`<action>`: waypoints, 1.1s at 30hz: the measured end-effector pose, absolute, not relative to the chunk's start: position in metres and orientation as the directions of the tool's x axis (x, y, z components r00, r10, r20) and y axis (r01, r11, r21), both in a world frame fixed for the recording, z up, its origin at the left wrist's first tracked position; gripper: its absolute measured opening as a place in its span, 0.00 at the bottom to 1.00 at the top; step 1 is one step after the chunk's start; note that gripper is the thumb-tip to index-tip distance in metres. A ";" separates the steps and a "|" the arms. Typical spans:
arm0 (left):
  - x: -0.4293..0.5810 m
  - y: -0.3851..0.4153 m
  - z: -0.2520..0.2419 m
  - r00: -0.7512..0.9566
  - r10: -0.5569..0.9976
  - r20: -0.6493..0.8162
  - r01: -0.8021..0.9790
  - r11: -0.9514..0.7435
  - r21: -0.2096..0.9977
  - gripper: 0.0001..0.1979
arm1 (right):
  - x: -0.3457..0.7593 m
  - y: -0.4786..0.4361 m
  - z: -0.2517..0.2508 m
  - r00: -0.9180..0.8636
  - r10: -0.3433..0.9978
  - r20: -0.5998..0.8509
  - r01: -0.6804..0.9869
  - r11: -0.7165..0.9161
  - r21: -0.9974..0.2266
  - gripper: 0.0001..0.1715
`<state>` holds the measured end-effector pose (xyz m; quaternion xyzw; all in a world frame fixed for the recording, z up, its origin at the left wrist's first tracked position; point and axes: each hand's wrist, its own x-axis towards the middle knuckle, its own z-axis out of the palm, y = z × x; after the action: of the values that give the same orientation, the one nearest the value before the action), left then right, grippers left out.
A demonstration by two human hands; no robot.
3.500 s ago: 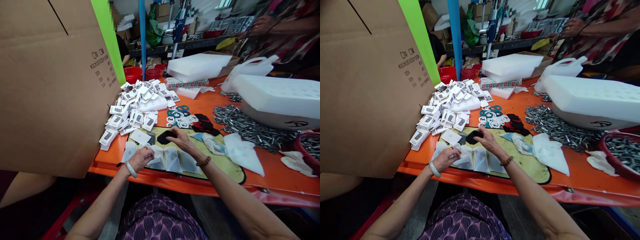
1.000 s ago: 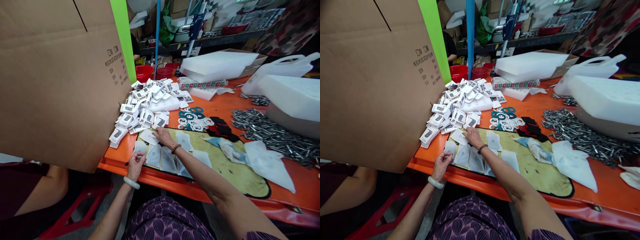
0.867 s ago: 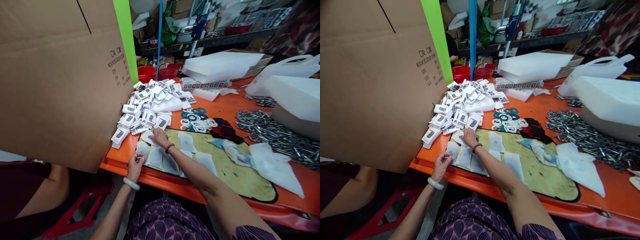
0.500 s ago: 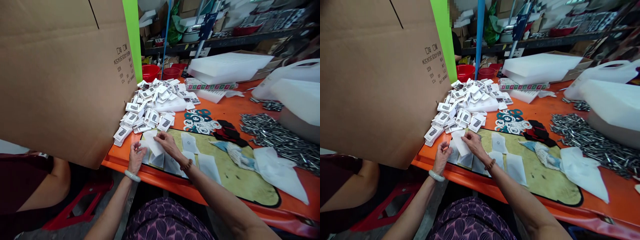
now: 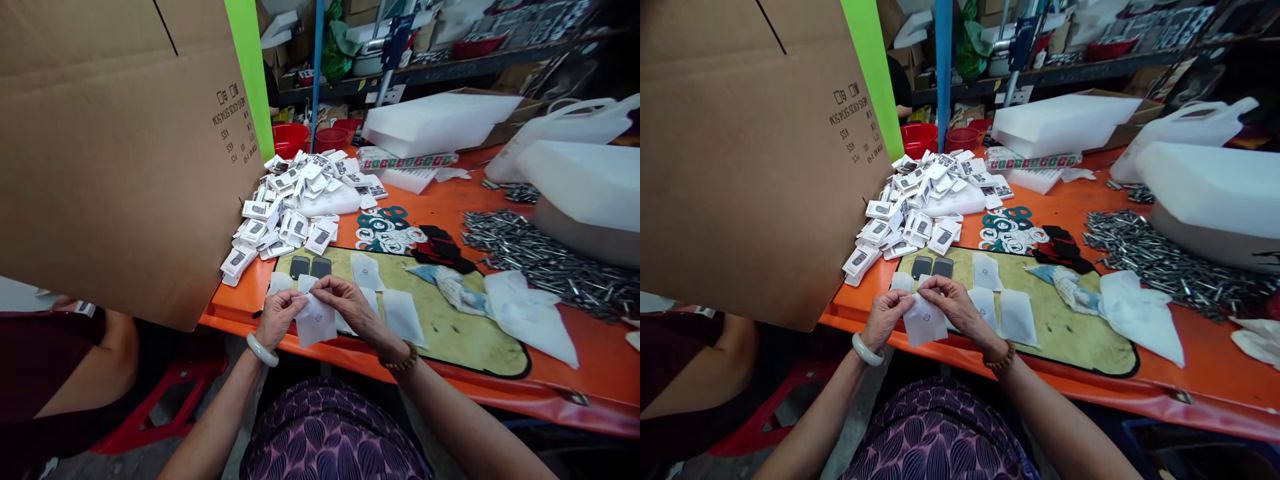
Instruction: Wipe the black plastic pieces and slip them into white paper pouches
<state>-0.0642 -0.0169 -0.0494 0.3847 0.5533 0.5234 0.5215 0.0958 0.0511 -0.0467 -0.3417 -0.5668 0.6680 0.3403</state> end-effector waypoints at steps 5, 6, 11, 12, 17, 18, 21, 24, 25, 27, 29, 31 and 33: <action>-0.050 -0.019 -0.051 -0.248 0.946 -0.208 -0.258 0.142 0.956 0.19 | 0.094 0.040 -0.057 -0.460 0.884 -0.090 -0.005 -0.103 -0.995 0.22; -0.047 -0.019 -0.052 -0.266 0.935 -0.233 -0.326 0.140 0.935 0.19 | 0.093 0.037 -0.062 -0.444 0.889 -0.108 0.003 -0.119 -0.993 0.23; -0.037 -0.021 -0.056 -0.147 0.905 -0.399 -0.632 0.224 0.741 0.20 | 0.088 0.030 -0.077 -0.402 0.898 -0.177 -0.054 -0.217 -0.975 0.25; -0.038 -0.021 -0.057 -0.102 0.904 -0.416 -0.655 0.254 0.711 0.20 | 0.087 0.029 -0.077 -0.392 0.902 -0.178 -0.075 -0.225 -0.971 0.25; -0.046 -0.021 -0.063 -0.081 0.904 -0.420 -0.673 0.261 0.692 0.21 | 0.087 0.031 -0.073 -0.440 0.878 -0.188 -0.197 -0.299 -0.934 0.25; -0.048 -0.021 -0.063 -0.110 0.901 -0.419 -0.665 0.246 0.705 0.22 | 0.087 0.032 -0.073 -0.475 0.857 -0.199 -0.205 -0.328 -0.922 0.24; -0.051 -0.021 -0.065 -0.178 0.894 -0.412 -0.646 0.209 0.734 0.22 | 0.087 0.034 -0.074 -0.563 0.794 -0.229 -0.191 -0.394 -0.899 0.24; -0.052 -0.020 -0.068 -0.195 0.884 -0.426 -0.653 0.207 0.728 0.22 | 0.088 0.033 -0.077 -0.572 0.794 -0.206 -0.160 -0.355 -0.921 0.26; -0.053 -0.019 -0.069 -0.195 0.876 -0.441 -0.663 0.213 0.717 0.22 | 0.091 0.032 -0.076 -0.548 0.820 -0.166 -0.140 -0.286 -0.948 0.26; -0.056 -0.016 -0.073 -0.196 0.852 -0.485 -0.696 0.228 0.681 0.22 | 0.098 0.029 -0.073 -0.506 0.863 -0.017 -0.065 -0.057 -0.996 0.24; -0.061 -0.014 -0.077 -0.202 0.825 -0.527 -0.729 0.233 0.644 0.22 | 0.108 0.023 -0.065 -0.539 0.826 0.166 0.005 0.200 -0.980 0.27; -0.065 -0.012 -0.081 -0.197 0.812 -0.550 -0.738 0.246 0.629 0.22 | 0.116 0.017 -0.055 -0.623 0.732 0.275 0.049 0.387 -0.921 0.34; -0.066 -0.013 -0.085 -0.190 0.810 -0.554 -0.719 0.270 0.640 0.22 | 0.120 0.010 -0.047 -0.672 0.664 0.328 0.093 0.515 -0.852 0.38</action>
<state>-0.0664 -0.0127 -0.0853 0.0474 0.4816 0.6024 0.6348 0.1200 0.0100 -0.0475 -0.2349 -0.8053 0.4330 0.3298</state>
